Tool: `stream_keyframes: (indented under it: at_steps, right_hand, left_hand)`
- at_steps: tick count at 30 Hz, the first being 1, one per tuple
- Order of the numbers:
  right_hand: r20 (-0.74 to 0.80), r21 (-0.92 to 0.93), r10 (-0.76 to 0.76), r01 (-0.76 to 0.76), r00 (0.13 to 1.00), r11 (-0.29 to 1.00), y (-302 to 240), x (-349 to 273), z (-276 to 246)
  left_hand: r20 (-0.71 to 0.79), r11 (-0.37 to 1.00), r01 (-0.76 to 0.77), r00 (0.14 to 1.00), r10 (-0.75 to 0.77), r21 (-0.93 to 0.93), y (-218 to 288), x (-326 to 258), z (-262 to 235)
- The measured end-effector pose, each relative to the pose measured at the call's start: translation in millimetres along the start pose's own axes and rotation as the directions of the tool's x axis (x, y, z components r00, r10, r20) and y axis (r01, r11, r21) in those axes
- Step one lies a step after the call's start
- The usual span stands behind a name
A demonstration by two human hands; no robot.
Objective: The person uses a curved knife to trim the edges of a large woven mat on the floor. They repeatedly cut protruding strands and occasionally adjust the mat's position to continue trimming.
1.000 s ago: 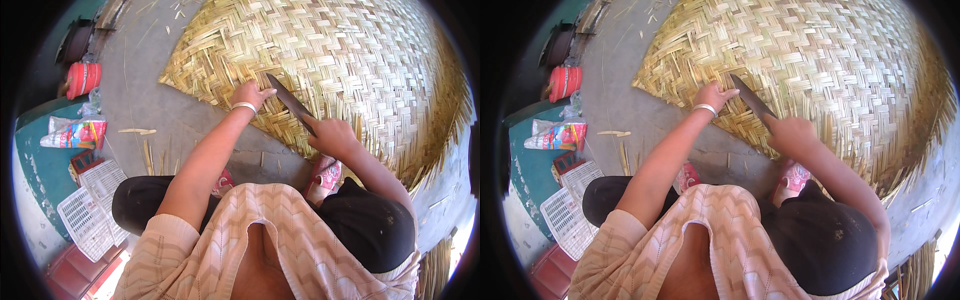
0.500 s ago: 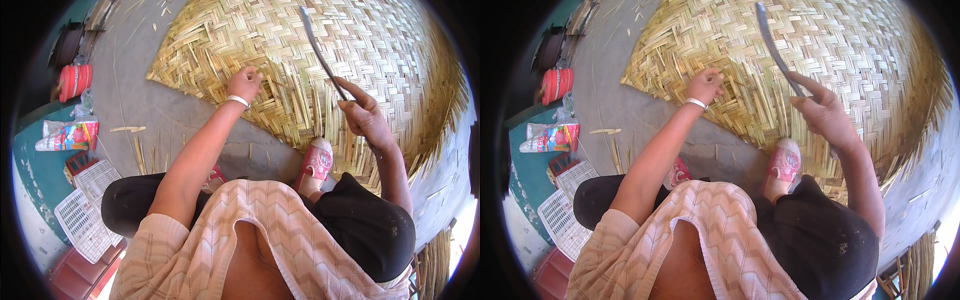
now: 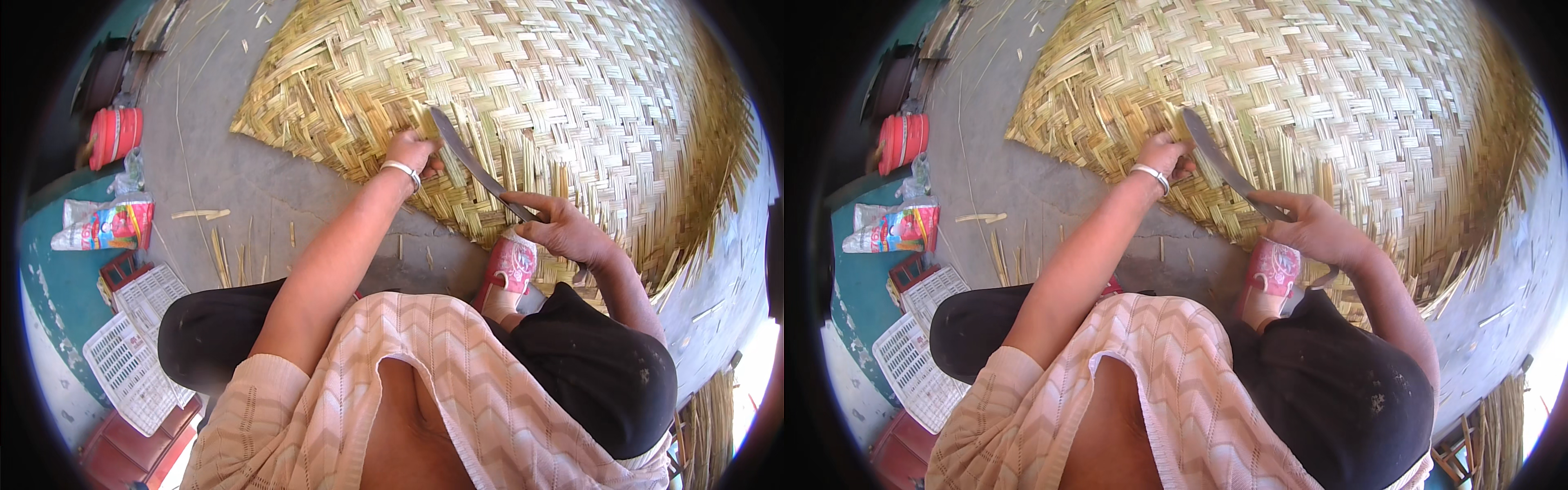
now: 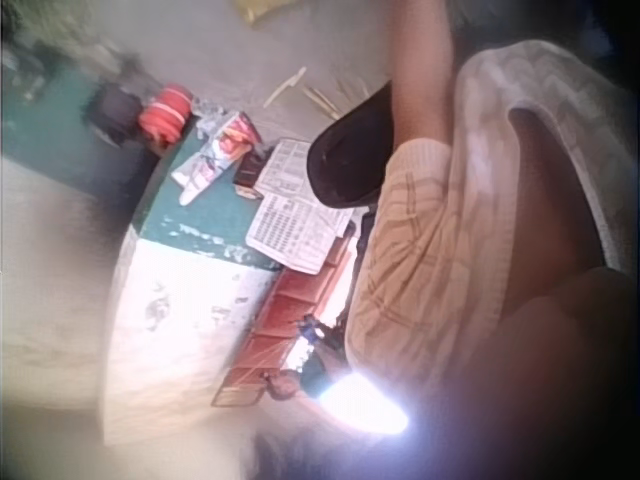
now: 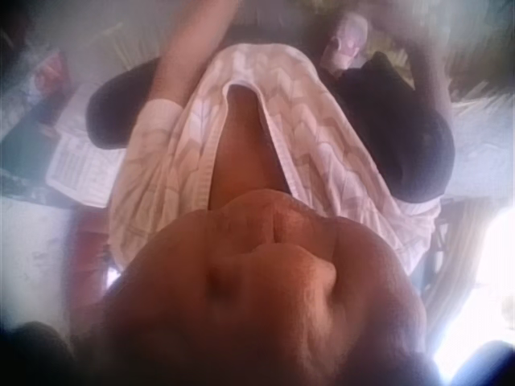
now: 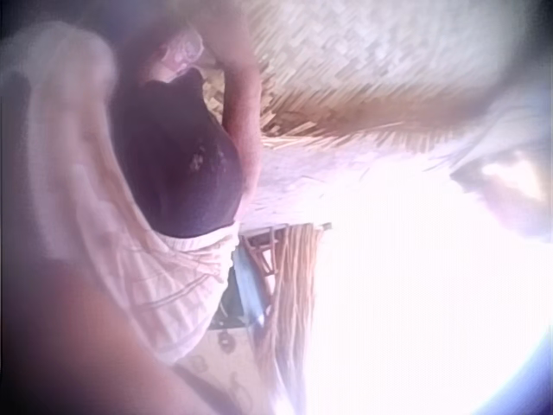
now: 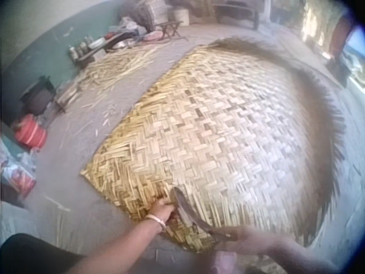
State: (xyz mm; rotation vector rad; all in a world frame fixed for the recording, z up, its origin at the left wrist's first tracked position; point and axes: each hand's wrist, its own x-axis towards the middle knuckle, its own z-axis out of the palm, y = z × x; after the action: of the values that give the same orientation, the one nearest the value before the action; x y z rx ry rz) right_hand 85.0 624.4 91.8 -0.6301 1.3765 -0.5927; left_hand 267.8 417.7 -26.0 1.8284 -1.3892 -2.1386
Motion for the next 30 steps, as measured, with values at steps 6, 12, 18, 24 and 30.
stream_keyframes:
  at_steps: [6, 12, 18, 24, 30]
  right_hand:
    - [-0.048, -0.452, 0.005, -0.026, 0.999, 0.891, -3, 11, -2]
    - [-0.038, -0.657, 0.013, -0.035, 0.999, 0.753, -23, 26, -8]
    - [-0.231, -0.754, -0.105, -0.11, 0.967, 0.647, 8, 46, 33]
    - [-0.249, -0.716, -0.135, -0.089, 0.959, 0.693, 13, 66, 39]
    - [-0.26, -0.709, -0.11, -0.113, 0.959, 0.697, 9, 67, 40]
  left_hand:
    - [-0.033, 0.995, -0.077, 0.997, 0.076, -0.06, -16, -6, -8]
    - [0.079, 0.969, -0.041, 0.995, 0.063, -0.244, -15, -5, -13]
    - [0.07, 0.971, 0.041, 0.997, -0.025, -0.237, -5, -1, -11]
    - [0.107, 0.978, 0.144, 0.986, -0.128, -0.154, 2, -2, -14]
    - [0.292, 0.94, 0.316, 0.918, -0.269, -0.128, 8, -12, -20]
